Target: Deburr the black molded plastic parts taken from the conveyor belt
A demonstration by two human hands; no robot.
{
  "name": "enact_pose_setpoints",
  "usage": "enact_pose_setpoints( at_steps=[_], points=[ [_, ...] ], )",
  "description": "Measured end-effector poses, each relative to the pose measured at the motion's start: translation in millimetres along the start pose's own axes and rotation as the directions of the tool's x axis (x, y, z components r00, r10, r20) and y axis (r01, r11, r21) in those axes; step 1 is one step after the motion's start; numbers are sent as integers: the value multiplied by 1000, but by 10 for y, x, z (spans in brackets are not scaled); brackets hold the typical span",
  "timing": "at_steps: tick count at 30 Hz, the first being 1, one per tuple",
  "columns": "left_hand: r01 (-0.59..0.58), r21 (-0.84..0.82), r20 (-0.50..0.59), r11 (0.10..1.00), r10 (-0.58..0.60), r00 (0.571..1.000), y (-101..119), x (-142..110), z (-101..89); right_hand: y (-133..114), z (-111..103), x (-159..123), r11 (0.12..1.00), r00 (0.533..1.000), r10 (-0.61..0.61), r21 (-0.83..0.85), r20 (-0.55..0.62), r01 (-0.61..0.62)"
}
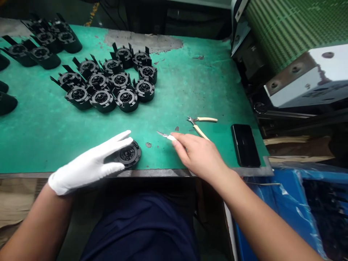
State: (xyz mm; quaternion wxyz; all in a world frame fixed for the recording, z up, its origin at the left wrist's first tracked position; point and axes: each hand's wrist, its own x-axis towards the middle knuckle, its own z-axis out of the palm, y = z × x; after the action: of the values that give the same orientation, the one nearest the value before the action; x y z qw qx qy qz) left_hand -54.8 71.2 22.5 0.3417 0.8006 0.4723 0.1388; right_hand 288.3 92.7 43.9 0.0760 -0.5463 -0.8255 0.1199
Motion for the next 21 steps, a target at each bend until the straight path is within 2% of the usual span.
enact_pose_setpoints(
  at_steps=[2,4,6,10,13,16,19,21],
  points=[
    [40,-50,-103,998,-45,994,-62,-16,-102,-50,16,-52,993,998,-59,100,-29,62],
    [99,-164,-232,982,-136,963,-79,-35,-99,-87,41,-75,984,996,-81,152,-47,88],
    [125,-233,-278,965,-189,942,-43,-35,4,-124,72,-63,980,994,-107,169,-21,109],
    [168,-140,-338,976,-207,918,93,54,318,-268,109,51,970,979,-194,158,65,182],
    [173,-117,-400,978,-206,893,131,118,442,-420,102,171,973,968,-222,88,114,213],
    [168,-90,-407,982,-190,893,103,123,449,-494,82,294,974,966,-224,-14,130,227],
    [152,-58,-411,987,-163,897,69,103,431,-357,52,432,965,974,-202,-148,104,216],
    [148,-50,-408,988,-156,900,60,98,429,-155,11,517,959,995,-86,-267,53,97]
  ],
)
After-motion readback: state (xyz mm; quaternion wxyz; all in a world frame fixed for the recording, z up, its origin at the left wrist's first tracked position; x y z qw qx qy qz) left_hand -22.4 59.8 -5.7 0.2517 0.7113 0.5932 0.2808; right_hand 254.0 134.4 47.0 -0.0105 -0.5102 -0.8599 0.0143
